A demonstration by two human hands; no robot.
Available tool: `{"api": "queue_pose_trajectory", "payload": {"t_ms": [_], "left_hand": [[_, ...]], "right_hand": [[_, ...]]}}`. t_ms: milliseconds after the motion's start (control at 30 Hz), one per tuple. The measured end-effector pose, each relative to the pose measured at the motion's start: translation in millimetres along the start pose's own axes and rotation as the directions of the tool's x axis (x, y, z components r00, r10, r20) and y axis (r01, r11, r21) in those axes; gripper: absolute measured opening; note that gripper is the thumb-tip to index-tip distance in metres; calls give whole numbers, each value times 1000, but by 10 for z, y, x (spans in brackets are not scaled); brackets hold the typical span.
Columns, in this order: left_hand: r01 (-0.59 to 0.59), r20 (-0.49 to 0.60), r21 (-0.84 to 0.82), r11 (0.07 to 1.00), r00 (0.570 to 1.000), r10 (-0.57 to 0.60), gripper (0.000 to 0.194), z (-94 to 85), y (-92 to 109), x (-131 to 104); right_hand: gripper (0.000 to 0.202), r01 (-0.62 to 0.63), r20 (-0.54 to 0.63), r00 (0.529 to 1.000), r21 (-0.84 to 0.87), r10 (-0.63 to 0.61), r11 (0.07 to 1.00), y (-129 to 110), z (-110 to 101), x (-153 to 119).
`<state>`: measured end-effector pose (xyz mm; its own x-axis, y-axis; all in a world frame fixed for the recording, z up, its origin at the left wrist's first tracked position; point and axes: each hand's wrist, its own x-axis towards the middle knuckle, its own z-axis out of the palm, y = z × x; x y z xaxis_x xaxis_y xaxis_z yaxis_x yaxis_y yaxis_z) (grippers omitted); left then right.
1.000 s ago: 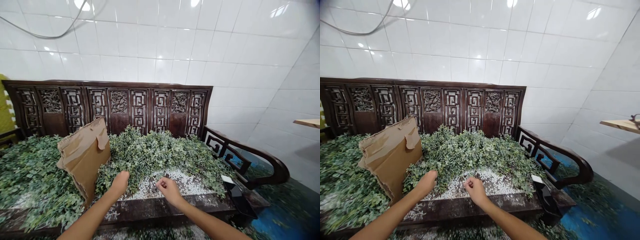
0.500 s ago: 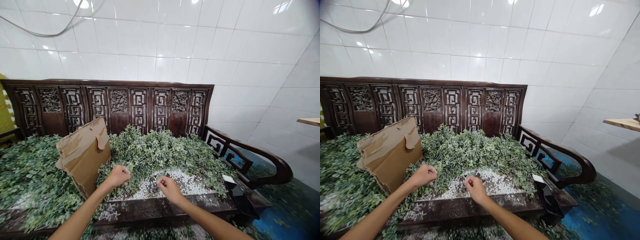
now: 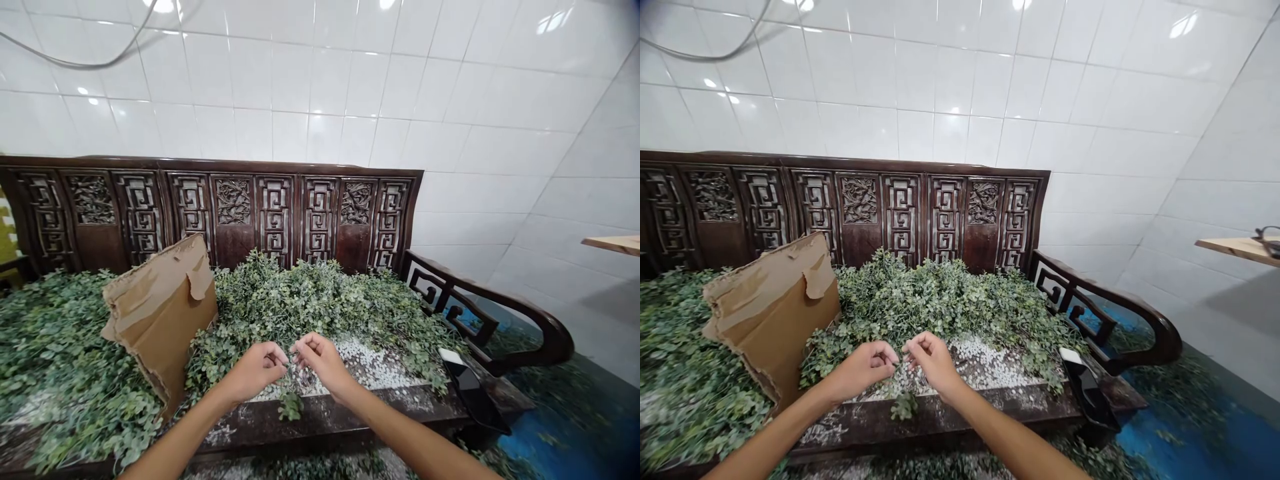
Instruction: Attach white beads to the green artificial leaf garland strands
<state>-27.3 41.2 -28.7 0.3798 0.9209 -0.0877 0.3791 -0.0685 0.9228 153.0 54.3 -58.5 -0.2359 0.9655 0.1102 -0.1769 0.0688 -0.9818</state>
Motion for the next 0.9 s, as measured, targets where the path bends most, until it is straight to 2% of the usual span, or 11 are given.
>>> {"api": "queue_pose_trajectory", "payload": {"t_ms": [67,200,233,300,367,400,500,667,800,833,900], "left_hand": [[12,-17,-3,1000,1000,-12,22,-14,-15,5],[-7,-145,70,997,989,18,40,-68,27,-9],[-28,-123,86,996,992,38,40,-73,43,-14],[-65,2,96,993,998,65,31,-63,65,-23],[-75,114,105,992,991,63,27,-35,70,-27],[-71,137,110,991,989,55,29,-20,68,-28],[-31,115,85,996,993,21,29,8,61,-37],[60,-3,-16,998,998,-60,28,-5,63,-87],[142,23,-96,985,990,-140,22,-4,17,-96],[133,28,-94,987,991,-131,24,2,4,-88],[35,24,-63,997,999,-33,32,20,-8,-66]], "right_hand": [[33,27,6,1000,-13,-27,1000,-15,-4,-8],[29,50,67,996,21,-51,999,-53,26,-60],[28,44,91,995,45,-48,998,-65,39,-75],[26,26,134,990,80,-36,996,-91,64,-104],[27,16,146,989,64,-26,998,-113,79,-126],[28,13,139,990,37,-18,999,-121,81,-134],[32,7,80,997,-44,-4,999,-132,63,-146],[37,-77,60,995,9,76,997,-99,18,-157],[40,-138,52,988,-74,142,988,-48,21,-162],[40,-133,56,989,-101,139,986,-36,28,-161],[40,-100,69,991,-163,113,982,-12,43,-159]]}}
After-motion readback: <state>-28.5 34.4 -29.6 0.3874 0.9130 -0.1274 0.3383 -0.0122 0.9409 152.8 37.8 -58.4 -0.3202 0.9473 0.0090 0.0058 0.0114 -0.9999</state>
